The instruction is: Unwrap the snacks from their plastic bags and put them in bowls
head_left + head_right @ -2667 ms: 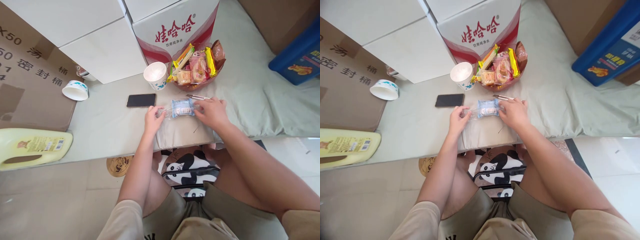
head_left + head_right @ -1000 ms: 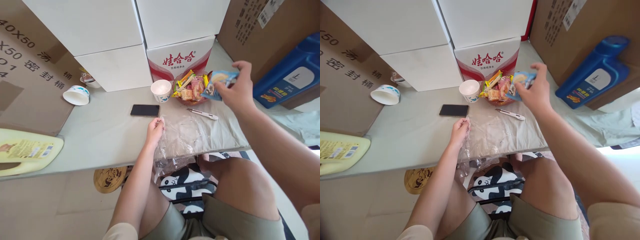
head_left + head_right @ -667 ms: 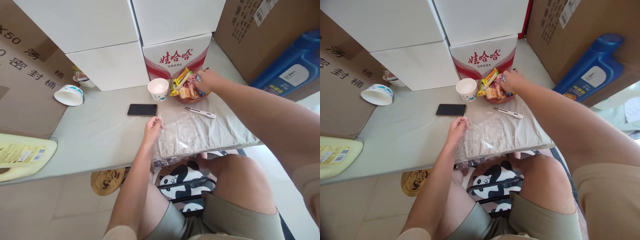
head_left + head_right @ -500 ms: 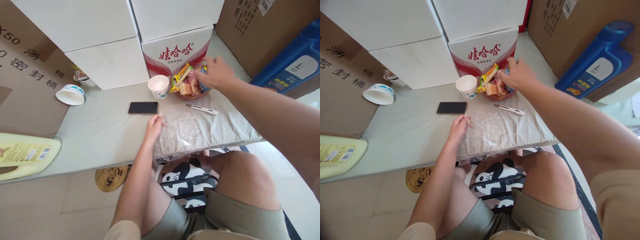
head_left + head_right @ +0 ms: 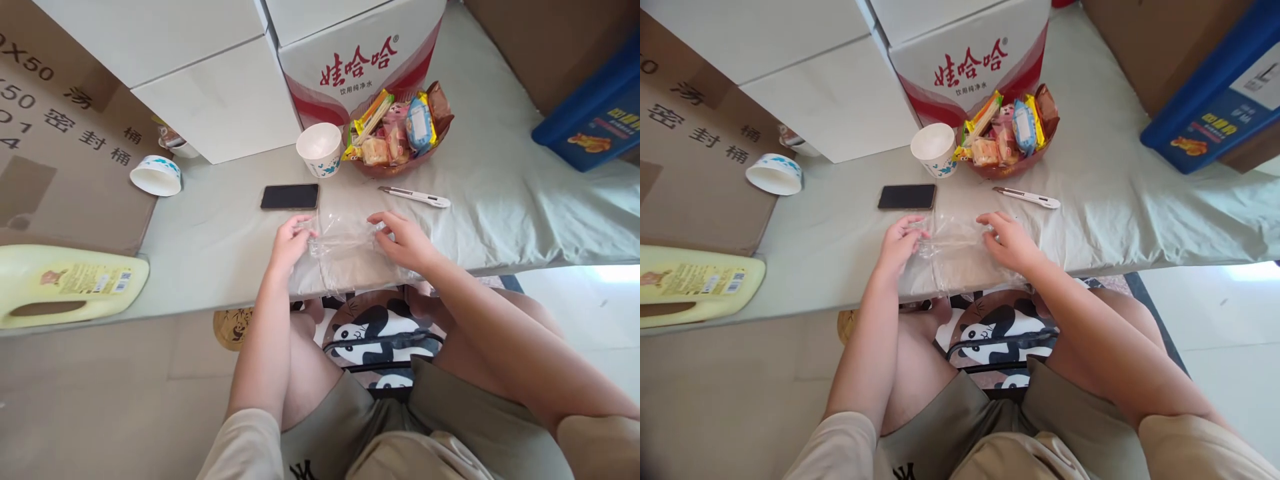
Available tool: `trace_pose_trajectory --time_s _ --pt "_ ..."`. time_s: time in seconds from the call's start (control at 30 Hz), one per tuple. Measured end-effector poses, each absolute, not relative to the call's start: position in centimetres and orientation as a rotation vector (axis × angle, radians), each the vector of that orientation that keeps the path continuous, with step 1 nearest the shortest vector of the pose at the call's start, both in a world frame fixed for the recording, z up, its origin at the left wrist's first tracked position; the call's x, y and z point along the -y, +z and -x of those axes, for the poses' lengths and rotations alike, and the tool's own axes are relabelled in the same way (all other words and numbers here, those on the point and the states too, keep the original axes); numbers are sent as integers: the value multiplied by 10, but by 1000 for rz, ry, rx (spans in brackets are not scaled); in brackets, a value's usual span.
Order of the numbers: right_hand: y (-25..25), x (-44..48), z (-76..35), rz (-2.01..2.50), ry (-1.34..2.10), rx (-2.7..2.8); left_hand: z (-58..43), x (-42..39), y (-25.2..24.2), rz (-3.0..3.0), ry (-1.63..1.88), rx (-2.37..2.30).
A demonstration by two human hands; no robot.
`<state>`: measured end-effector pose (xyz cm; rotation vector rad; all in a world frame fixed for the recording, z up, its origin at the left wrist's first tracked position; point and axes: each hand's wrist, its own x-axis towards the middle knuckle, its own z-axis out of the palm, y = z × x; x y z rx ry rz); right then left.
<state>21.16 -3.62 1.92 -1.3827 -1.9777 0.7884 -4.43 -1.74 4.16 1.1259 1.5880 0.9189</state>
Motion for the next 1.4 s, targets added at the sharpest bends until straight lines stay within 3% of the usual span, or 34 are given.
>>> trace_pose_trajectory --time_s 0.1,0.3,0.47,0.6,0.7,0.93,1.2,1.4 --pt "25 33 -217 1457 886 1993 56 12 41 -1037 1096 -1669" --pt "29 27 -217 1688 625 2115 72 2 30 -1050 1238 -1888" --pt "23 34 -218 1662 454 2117 44 25 31 -1773 1388 -2091" --pt "16 39 -215 1328 348 2242 2 59 30 -2380 921 -1669" --pt "15 40 -214 1200 440 2421 -13 69 26 -2382 543 -1665" --pt "19 38 -220 1256 532 2553 9 61 24 -2255 164 -1551" --pt "19 40 -231 1718 337 2380 37 49 31 -2189 135 -1561" --pt "21 42 -245 1463 336 2487 45 46 30 -2258 262 -1432"
